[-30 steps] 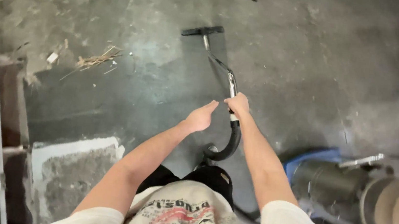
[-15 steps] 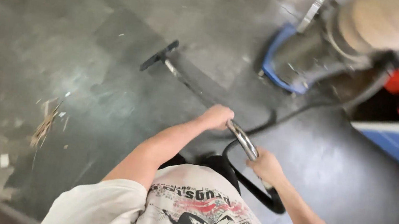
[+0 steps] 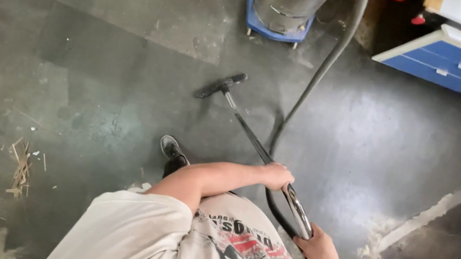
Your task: Vacuuming sawdust and wood debris from the workshop floor using a shop vacuum.
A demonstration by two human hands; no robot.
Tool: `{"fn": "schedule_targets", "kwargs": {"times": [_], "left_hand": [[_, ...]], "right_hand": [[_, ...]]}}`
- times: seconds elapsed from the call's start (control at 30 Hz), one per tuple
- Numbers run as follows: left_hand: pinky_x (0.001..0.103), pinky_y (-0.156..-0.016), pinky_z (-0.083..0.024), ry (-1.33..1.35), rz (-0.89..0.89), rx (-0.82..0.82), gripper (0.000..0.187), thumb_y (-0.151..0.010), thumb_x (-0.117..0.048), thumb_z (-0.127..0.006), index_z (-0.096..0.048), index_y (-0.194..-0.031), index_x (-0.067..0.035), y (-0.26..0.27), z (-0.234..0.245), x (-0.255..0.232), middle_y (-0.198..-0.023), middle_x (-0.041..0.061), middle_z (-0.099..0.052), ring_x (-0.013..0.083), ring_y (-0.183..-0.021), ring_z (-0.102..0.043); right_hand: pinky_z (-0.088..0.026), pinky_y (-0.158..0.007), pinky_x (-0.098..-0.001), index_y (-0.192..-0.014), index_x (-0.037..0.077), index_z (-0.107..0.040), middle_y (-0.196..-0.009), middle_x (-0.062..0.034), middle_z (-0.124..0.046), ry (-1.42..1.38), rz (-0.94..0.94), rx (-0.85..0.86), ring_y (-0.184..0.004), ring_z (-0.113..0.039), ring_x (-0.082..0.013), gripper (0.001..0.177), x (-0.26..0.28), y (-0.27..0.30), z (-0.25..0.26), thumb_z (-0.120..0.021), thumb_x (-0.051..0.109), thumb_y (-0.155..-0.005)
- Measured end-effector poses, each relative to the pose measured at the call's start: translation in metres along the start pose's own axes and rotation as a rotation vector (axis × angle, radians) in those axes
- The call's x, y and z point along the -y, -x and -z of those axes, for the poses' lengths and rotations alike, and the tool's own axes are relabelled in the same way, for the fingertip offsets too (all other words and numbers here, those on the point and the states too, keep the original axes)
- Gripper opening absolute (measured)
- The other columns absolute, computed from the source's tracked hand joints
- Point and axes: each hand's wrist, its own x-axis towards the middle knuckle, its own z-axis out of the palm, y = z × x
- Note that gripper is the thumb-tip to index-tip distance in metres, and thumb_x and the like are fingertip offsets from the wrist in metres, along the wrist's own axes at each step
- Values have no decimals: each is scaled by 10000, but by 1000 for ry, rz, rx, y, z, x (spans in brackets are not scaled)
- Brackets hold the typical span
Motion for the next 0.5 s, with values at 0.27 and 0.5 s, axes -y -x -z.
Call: {"fn": "schedule_targets", "kwargs": {"times": [0.27, 0.5], "left_hand": [[452, -791, -524, -80, 134, 15, 163, -802, -171, -629, -643, -954, -227, -27, 5, 51, -1035, -17, -725, 268, -1026, -713], [452, -862, -600, 18, 243, -294, 222, -1003, -240, -488, -673, -881, -230, -3, 80, 139, -876, -132, -760, 156, -1015, -720]], "right_hand": [[-473, -612, -347, -995, 127, -613, -786, -58, -709, 31, 153, 34, -622, -626, -213, 166, 3, -89, 9, -650, 224, -866], [-597, -809, -512, -1189, 19, -659, -1036, -254, -757, 61, 353, -23, -1003, -745, -416, 480, 103, -146, 38, -799, 288, -817]]}}
